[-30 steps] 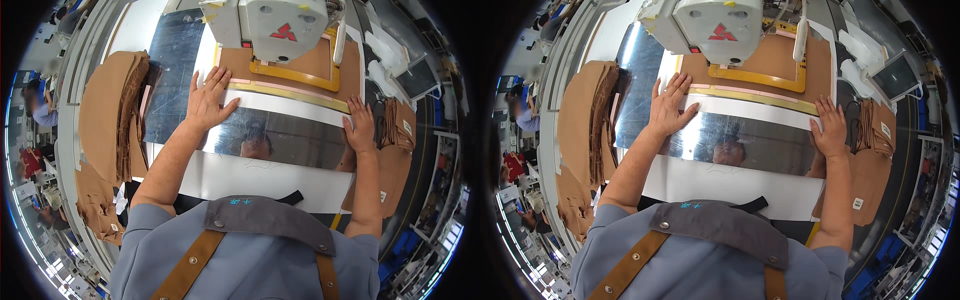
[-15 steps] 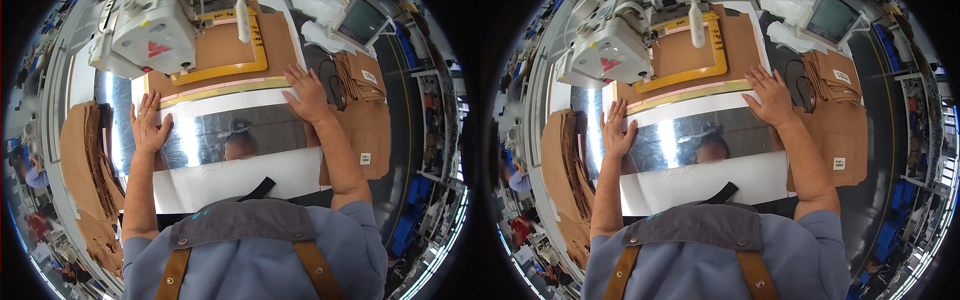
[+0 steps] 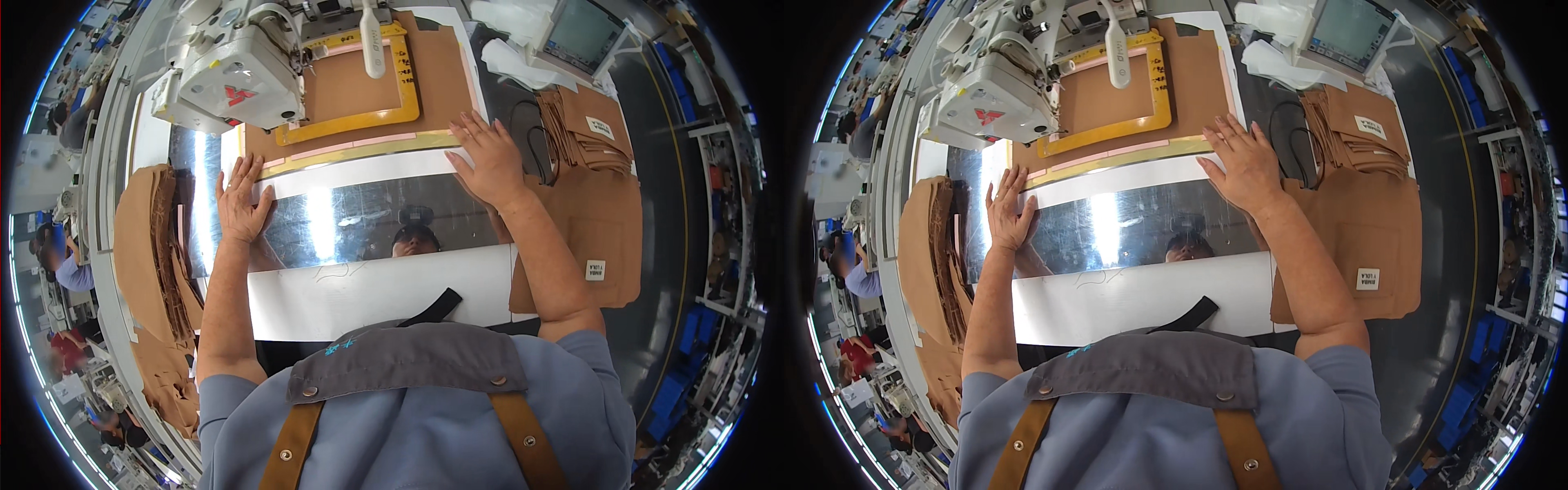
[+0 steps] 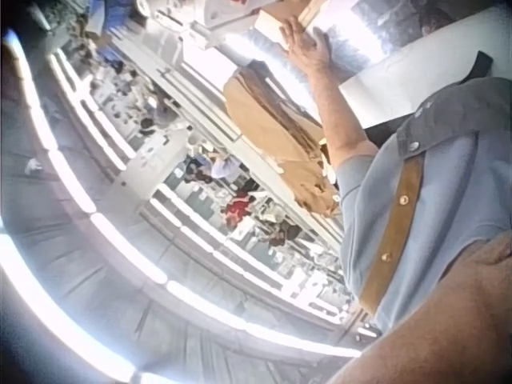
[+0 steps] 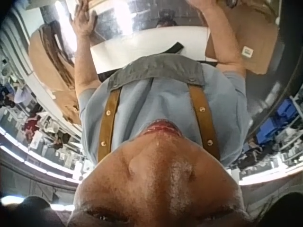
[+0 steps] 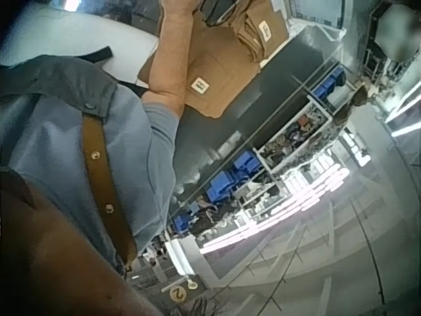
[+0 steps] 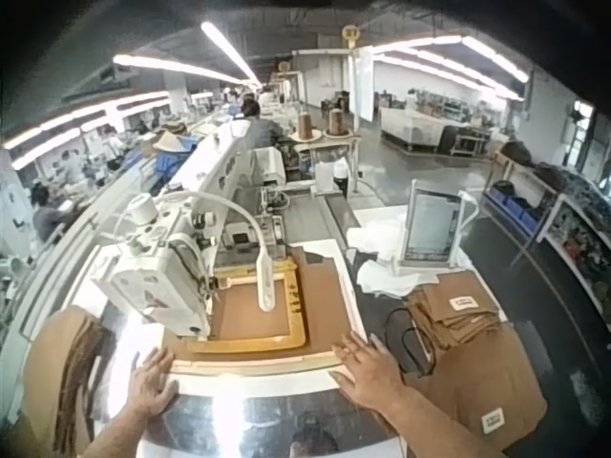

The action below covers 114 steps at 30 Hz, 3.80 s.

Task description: The recorder uses an industrial sewing machine to attach pockets to leather fabric panels.

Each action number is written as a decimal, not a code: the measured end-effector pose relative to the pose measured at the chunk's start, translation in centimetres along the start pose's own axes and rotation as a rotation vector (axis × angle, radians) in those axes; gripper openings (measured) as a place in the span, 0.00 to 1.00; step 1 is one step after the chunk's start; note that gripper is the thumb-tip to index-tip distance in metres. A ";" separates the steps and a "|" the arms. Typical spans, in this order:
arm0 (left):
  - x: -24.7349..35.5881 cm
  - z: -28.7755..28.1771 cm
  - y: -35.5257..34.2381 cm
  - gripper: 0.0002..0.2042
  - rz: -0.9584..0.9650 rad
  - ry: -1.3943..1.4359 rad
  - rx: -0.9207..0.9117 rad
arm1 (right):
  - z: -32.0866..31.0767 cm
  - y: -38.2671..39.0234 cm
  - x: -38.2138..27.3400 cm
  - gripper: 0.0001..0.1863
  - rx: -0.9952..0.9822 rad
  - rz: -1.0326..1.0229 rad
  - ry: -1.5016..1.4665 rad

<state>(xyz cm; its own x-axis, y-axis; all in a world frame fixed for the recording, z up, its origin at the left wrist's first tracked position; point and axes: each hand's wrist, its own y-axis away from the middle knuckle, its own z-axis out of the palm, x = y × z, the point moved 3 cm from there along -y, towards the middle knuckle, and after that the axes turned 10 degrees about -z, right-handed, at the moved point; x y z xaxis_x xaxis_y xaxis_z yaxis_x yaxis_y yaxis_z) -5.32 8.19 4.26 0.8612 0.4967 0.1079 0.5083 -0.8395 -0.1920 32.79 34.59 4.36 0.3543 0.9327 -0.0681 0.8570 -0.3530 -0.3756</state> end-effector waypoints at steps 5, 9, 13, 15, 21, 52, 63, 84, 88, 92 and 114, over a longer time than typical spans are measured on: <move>0.6 -0.2 -0.1 0.30 0.000 0.050 0.003 | -0.6 -0.3 -0.1 0.26 0.002 -0.001 -0.038; 0.9 -0.4 -0.1 0.29 -0.005 0.068 0.007 | -0.7 -0.1 0.0 0.25 0.018 0.006 -0.043; 0.5 -0.3 0.3 0.31 -0.052 0.071 -0.037 | -0.1 -0.4 -0.1 0.25 -0.001 -0.005 -0.041; 0.3 -0.4 0.1 0.31 -0.039 0.059 -0.015 | -0.2 -0.7 -0.2 0.25 -0.004 -0.011 -0.034; 0.7 -0.5 0.1 0.30 -0.030 0.069 0.006 | -0.5 -0.3 -0.2 0.24 -0.008 -0.009 -0.012; 0.2 0.1 -0.5 0.37 0.002 0.063 -0.027 | -0.5 0.4 0.2 0.24 0.053 0.041 -0.034; -1.5 0.9 0.3 0.29 -0.034 0.152 0.079 | -10.0 2.4 9.8 0.17 0.283 0.533 -0.196; -0.8 0.4 0.1 0.28 -0.013 0.148 0.083 | -9.2 6.3 13.9 0.12 0.184 0.414 0.361; -0.7 0.5 0.0 0.28 -0.007 0.133 0.082 | -11.0 7.6 15.9 0.12 0.339 0.585 0.320; 0.3 -0.3 0.3 0.25 -0.030 -0.018 0.088 | -16.3 9.9 17.4 0.14 0.487 0.909 0.343; 16.8 1.4 2.2 0.11 -0.761 1.433 -0.578 | -1.0 -6.2 -6.8 0.11 0.177 -0.078 -0.395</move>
<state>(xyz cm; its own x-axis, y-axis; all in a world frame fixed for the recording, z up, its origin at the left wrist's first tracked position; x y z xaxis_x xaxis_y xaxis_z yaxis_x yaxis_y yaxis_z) 10.26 14.99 4.27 -0.4011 0.4824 0.7788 0.4307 -0.6510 0.6251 25.41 30.37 8.12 0.0907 0.9251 -0.3687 0.7863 -0.2937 -0.5436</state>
